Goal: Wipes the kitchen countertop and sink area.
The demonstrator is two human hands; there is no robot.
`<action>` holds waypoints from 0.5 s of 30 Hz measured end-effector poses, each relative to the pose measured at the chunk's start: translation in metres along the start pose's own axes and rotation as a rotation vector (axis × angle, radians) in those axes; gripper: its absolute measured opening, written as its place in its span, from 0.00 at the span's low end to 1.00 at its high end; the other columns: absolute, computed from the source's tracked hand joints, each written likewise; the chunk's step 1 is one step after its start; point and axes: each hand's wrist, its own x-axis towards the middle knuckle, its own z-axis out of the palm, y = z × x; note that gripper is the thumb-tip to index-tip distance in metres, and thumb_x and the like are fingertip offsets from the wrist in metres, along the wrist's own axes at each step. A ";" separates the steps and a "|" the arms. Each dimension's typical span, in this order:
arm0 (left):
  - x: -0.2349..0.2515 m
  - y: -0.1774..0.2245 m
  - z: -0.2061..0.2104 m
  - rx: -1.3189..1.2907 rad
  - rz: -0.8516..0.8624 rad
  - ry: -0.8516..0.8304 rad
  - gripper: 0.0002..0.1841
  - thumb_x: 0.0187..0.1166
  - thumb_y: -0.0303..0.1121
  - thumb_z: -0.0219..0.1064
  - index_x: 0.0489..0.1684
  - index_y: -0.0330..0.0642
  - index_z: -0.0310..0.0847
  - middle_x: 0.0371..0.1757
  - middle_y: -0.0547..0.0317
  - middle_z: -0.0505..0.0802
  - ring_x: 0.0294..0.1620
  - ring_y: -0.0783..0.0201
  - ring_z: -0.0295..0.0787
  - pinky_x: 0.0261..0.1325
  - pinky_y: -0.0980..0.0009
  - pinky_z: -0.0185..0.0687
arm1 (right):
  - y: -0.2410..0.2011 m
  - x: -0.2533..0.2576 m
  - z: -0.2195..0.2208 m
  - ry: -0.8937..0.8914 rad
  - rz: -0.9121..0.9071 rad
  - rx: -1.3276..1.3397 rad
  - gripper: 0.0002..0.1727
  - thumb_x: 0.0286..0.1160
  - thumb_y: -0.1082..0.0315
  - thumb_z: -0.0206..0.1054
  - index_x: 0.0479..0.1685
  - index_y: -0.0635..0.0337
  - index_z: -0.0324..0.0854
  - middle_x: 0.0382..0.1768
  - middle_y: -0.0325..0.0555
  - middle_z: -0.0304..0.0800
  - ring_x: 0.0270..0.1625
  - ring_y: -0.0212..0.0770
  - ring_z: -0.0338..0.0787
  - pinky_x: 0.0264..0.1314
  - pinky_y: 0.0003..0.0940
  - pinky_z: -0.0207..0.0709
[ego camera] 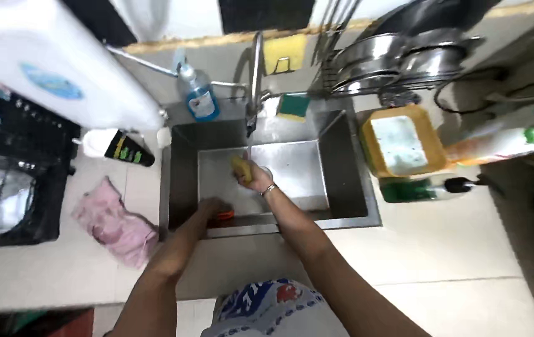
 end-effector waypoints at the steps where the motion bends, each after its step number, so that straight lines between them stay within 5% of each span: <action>1: 0.004 0.001 0.002 0.011 0.009 0.008 0.24 0.84 0.36 0.66 0.77 0.36 0.76 0.77 0.31 0.80 0.76 0.29 0.76 0.74 0.28 0.69 | -0.001 0.000 0.002 -0.042 0.014 -0.048 0.32 0.88 0.32 0.44 0.56 0.50 0.77 0.34 0.39 0.86 0.23 0.29 0.80 0.22 0.21 0.73; 5: 0.018 0.000 -0.010 0.044 0.084 0.007 0.29 0.78 0.40 0.72 0.81 0.46 0.75 0.75 0.36 0.83 0.73 0.32 0.81 0.71 0.30 0.73 | -0.010 -0.006 0.016 -0.069 -0.024 -0.113 0.10 0.88 0.63 0.59 0.52 0.59 0.79 0.33 0.41 0.84 0.25 0.28 0.81 0.25 0.19 0.76; 8: 0.008 0.000 -0.039 -0.107 0.016 -0.031 0.31 0.74 0.41 0.76 0.75 0.34 0.76 0.68 0.30 0.86 0.71 0.31 0.82 0.71 0.30 0.74 | -0.021 0.003 0.010 0.048 -0.074 -0.043 0.15 0.94 0.59 0.49 0.59 0.59 0.75 0.36 0.43 0.88 0.22 0.28 0.78 0.22 0.19 0.71; 12: -0.076 0.030 -0.098 -0.297 0.008 0.053 0.31 0.76 0.38 0.74 0.78 0.34 0.71 0.60 0.31 0.90 0.63 0.34 0.87 0.69 0.33 0.77 | -0.021 0.020 -0.026 0.240 -0.134 -0.339 0.24 0.92 0.50 0.54 0.65 0.62 0.79 0.45 0.48 0.83 0.38 0.37 0.80 0.43 0.34 0.77; 15: -0.128 0.076 -0.141 -0.450 0.179 0.149 0.29 0.85 0.40 0.66 0.82 0.35 0.67 0.56 0.39 0.92 0.56 0.47 0.92 0.66 0.45 0.83 | -0.018 -0.009 -0.023 0.257 -0.101 -0.714 0.23 0.91 0.59 0.57 0.69 0.71 0.79 0.63 0.63 0.85 0.63 0.51 0.85 0.69 0.48 0.77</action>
